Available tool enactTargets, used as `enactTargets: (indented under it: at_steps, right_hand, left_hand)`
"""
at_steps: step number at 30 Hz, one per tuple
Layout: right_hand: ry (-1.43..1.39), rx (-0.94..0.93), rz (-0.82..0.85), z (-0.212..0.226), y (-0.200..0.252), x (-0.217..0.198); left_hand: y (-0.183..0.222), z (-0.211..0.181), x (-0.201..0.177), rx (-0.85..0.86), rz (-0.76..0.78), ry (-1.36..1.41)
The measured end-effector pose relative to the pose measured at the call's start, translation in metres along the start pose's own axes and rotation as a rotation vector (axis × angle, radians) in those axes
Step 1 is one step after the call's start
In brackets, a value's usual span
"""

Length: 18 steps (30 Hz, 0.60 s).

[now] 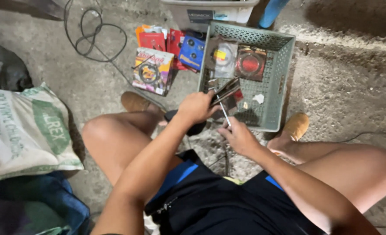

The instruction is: Sort through a crate of motorcycle parts and place selected items into a bag

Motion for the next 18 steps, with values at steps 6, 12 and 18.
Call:
enactTargets:
  at_steps: [6, 12, 18]
  right_hand:
    - [-0.010, -0.019, -0.018, 0.008, -0.002, -0.005]
    - [-0.041, -0.014, -0.020, -0.003, -0.008, 0.002]
    - [-0.014, -0.049, 0.022, 0.015, -0.003, 0.006]
  left_hand:
    - [-0.006, 0.013, 0.008, 0.006, -0.019, -0.009]
    - [0.007, 0.004, -0.008, -0.025, -0.004, 0.004]
    - [0.039, 0.005, -0.031, -0.115, 0.015, 0.043]
Point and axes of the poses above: each hand's wrist, its own y-axis away from the middle knuckle, its own x-axis out of the palm, z = x × y, the point moved 2 cm from there along -y, towards the middle knuckle, and after that the axes turned 7 degrees about z, right-handed, at the moved point
